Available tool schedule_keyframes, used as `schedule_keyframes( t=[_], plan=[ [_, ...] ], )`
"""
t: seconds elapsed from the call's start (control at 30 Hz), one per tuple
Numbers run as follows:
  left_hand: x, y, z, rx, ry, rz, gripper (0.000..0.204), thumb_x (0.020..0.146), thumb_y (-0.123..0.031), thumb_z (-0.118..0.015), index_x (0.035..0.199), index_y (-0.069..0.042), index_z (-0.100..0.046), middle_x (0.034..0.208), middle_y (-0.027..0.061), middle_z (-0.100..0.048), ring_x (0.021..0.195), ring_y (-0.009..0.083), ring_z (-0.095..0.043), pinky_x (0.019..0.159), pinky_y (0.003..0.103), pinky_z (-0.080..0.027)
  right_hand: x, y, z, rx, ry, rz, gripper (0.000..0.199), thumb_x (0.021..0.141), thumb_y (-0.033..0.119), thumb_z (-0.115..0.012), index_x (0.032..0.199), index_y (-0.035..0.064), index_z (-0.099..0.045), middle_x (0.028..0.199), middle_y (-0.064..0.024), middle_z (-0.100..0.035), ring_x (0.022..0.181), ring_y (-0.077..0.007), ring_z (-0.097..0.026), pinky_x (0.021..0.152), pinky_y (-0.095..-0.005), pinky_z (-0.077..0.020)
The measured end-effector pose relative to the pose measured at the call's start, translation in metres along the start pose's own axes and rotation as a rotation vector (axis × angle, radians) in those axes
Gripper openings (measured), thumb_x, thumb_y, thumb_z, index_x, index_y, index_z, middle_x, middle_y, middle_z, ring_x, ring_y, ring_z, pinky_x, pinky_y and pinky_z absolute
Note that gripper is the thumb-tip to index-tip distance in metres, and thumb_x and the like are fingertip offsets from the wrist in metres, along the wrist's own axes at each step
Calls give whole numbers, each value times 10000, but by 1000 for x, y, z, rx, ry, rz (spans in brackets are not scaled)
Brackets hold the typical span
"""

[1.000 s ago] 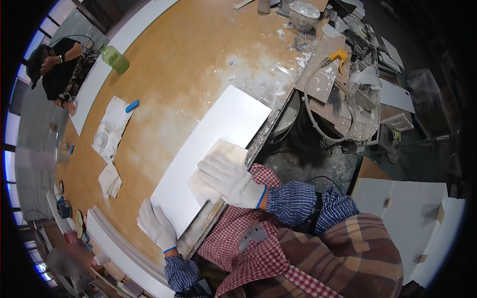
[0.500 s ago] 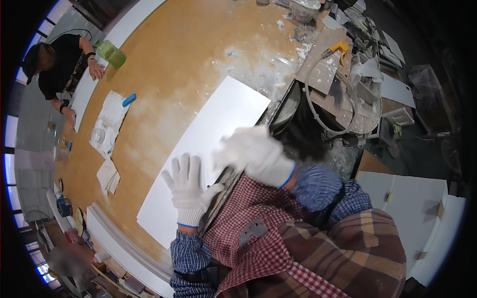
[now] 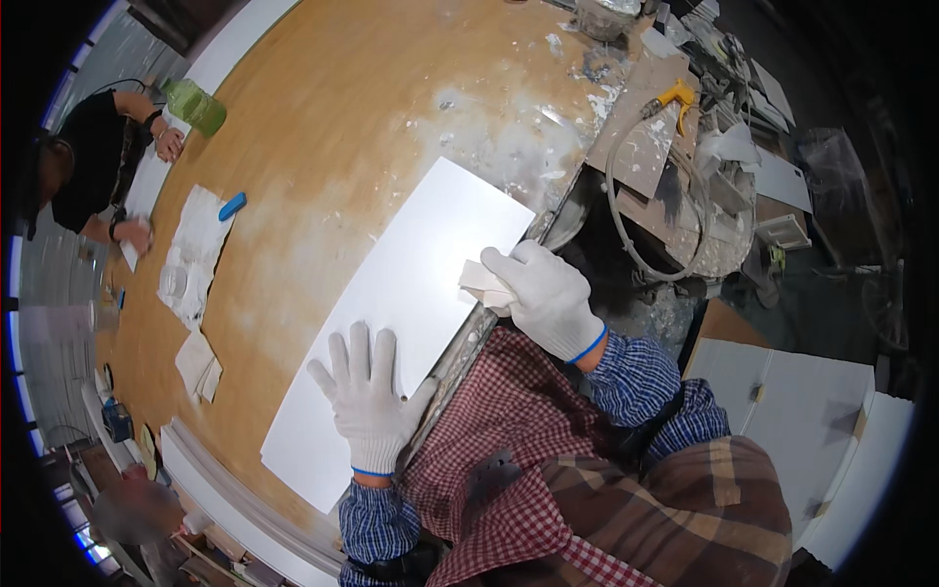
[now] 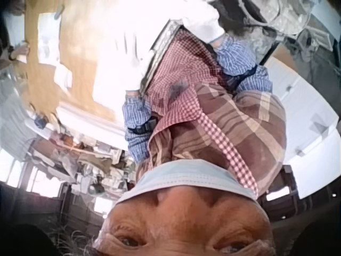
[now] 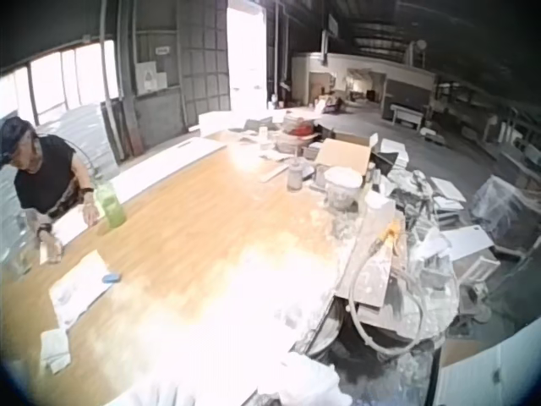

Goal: Wiping and scraping adhesive residue from white furniture panels on a workbench in a furniture workshop.

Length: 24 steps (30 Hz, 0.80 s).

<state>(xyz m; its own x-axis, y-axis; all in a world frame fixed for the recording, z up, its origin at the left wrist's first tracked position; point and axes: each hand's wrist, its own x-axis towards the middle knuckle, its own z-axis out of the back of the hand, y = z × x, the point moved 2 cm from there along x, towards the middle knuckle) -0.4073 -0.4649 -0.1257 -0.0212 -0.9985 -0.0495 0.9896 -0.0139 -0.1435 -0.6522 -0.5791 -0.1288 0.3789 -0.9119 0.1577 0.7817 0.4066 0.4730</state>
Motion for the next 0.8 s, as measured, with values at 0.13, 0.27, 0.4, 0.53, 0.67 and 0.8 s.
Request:
schedule_keyframes(
  t=[0.13,0.27,0.4,0.53,0.67,0.8],
  plan=[
    [-1,-3,3,5,50,14,915,768,-550,-816,1500,-73,-547,1614,246,-436,1512,501,-330,1242,687,-142,5,-21,6,-44,-123,-71,456,809,198,-780,1262,186,-727,980,-91,-650,852,-316,-685,707,-403,-551],
    [-2,-3,7,-29,88,46,913,733,-496,-855,1473,-50,-559,1615,246,-434,1503,514,-337,1246,684,-148,6,-46,26,-144,-96,-260,464,848,218,-740,1307,189,-682,991,-118,-634,879,-344,-676,736,-457,-548],
    [0,-3,7,-27,119,40,909,715,-478,-863,1450,-34,-566,1603,263,-437,1495,518,-345,1245,688,-152,9,-68,56,-59,-471,-311,541,765,102,-811,1290,187,-713,1104,-104,-669,952,-319,-694,813,-405,-571],
    [3,-4,8,-47,137,48,912,695,-467,-866,1428,-12,-570,1581,301,-438,1486,523,-354,1238,694,-163,14,-39,45,-45,-280,-160,389,822,101,-735,1205,172,-734,1147,-83,-678,933,-301,-690,750,-383,-564],
    [6,-5,9,-26,181,57,920,687,-465,-866,1424,-1,-569,1578,313,-437,1484,532,-357,1244,689,-163,4,-8,15,-76,53,-36,332,881,130,-635,1205,157,-700,861,-48,-539,738,-258,-591,636,-408,-505],
    [2,-1,7,-27,134,49,917,691,-467,-865,1425,-4,-571,1577,311,-440,1485,536,-356,1250,686,-159,16,-34,23,-126,-67,27,460,867,64,-622,1323,123,-642,943,-66,-589,797,-267,-620,639,-380,-515]
  ],
)
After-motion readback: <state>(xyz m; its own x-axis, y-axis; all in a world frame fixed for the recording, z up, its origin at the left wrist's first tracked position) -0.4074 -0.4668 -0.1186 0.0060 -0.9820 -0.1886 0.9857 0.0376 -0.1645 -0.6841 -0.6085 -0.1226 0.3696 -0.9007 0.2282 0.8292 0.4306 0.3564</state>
